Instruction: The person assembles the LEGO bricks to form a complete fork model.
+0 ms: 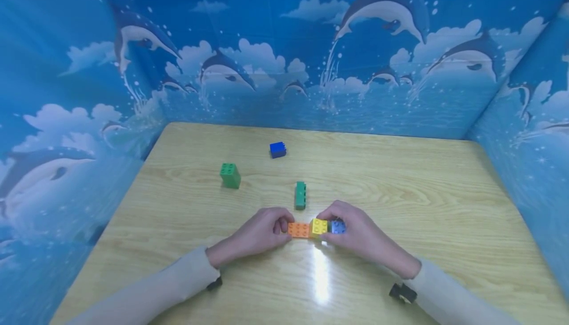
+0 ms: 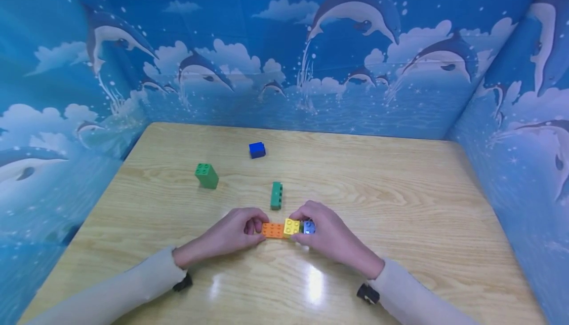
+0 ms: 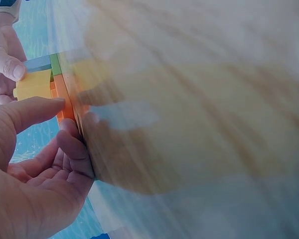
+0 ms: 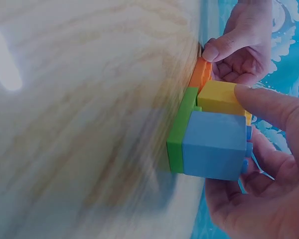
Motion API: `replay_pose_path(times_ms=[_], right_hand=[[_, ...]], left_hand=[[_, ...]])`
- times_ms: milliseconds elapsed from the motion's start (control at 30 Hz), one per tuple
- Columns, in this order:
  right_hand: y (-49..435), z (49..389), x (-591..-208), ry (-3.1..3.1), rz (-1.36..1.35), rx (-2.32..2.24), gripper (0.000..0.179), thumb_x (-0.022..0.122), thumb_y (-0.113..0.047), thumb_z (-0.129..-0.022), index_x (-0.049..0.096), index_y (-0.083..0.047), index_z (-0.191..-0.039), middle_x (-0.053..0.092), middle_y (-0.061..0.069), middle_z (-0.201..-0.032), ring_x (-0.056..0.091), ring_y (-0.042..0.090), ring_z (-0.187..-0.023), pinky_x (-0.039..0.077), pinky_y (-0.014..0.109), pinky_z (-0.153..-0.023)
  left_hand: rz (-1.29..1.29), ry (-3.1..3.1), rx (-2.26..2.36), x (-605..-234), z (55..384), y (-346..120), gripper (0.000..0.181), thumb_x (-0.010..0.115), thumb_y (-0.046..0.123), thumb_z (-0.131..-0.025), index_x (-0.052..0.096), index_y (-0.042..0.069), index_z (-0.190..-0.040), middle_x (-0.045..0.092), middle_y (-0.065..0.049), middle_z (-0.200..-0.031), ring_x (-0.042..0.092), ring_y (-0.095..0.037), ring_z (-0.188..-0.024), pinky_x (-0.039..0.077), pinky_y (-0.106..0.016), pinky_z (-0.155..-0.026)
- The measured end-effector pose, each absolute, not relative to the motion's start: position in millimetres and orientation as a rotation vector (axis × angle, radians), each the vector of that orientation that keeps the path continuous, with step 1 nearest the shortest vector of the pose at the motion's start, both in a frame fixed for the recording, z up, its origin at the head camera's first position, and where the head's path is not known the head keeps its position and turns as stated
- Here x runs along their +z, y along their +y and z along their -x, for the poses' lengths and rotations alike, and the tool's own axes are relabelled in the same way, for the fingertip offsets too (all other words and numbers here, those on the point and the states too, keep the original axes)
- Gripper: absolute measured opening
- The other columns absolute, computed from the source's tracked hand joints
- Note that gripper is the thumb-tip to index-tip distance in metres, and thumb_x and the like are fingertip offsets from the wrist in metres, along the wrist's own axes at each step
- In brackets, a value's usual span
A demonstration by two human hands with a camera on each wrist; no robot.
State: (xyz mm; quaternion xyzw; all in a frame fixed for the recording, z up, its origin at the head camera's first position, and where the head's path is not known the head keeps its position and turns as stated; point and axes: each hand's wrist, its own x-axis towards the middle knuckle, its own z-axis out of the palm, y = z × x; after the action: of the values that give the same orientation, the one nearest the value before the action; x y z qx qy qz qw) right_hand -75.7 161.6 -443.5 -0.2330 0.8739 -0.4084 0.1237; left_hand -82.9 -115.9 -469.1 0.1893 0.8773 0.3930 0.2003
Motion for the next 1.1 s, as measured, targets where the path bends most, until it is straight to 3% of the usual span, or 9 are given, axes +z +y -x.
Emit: replay_pose_path(times_ms=[800,1100], right_hand=[[161.0,80.4,-440.9,2.502,0.658,-1.192,0.036,0.094,-0.011,-0.085,0.080,-0.013,-0.118,0.068,-0.007,-0.103,0.064,0.014,-0.090,0.060,0.028,-0.078],[161.7,82.9,-444.2,2.463,0.645,-1.240,0.038,0.095,-0.009,-0.083,0.080,-0.012,-0.118,0.069,-0.006,-0.103,0.065,0.017,-0.093,0.061,0.029,-0.082]], left_hand=[[-0.502,2.425,1.098,-465.1,83.4,-113.1,0.032,0.085,0.001,-0.091,0.074,0.005,-0.120,0.067,0.007,-0.092,0.064,-0.009,-0.084,0.058,-0.026,-0.076],[-0.504,2.428,1.108,-467.1,82.0,-113.6,0.031,0.085,0.001,-0.092,0.074,0.003,-0.121,0.067,0.006,-0.092,0.065,-0.010,-0.083,0.059,-0.026,-0.075]])
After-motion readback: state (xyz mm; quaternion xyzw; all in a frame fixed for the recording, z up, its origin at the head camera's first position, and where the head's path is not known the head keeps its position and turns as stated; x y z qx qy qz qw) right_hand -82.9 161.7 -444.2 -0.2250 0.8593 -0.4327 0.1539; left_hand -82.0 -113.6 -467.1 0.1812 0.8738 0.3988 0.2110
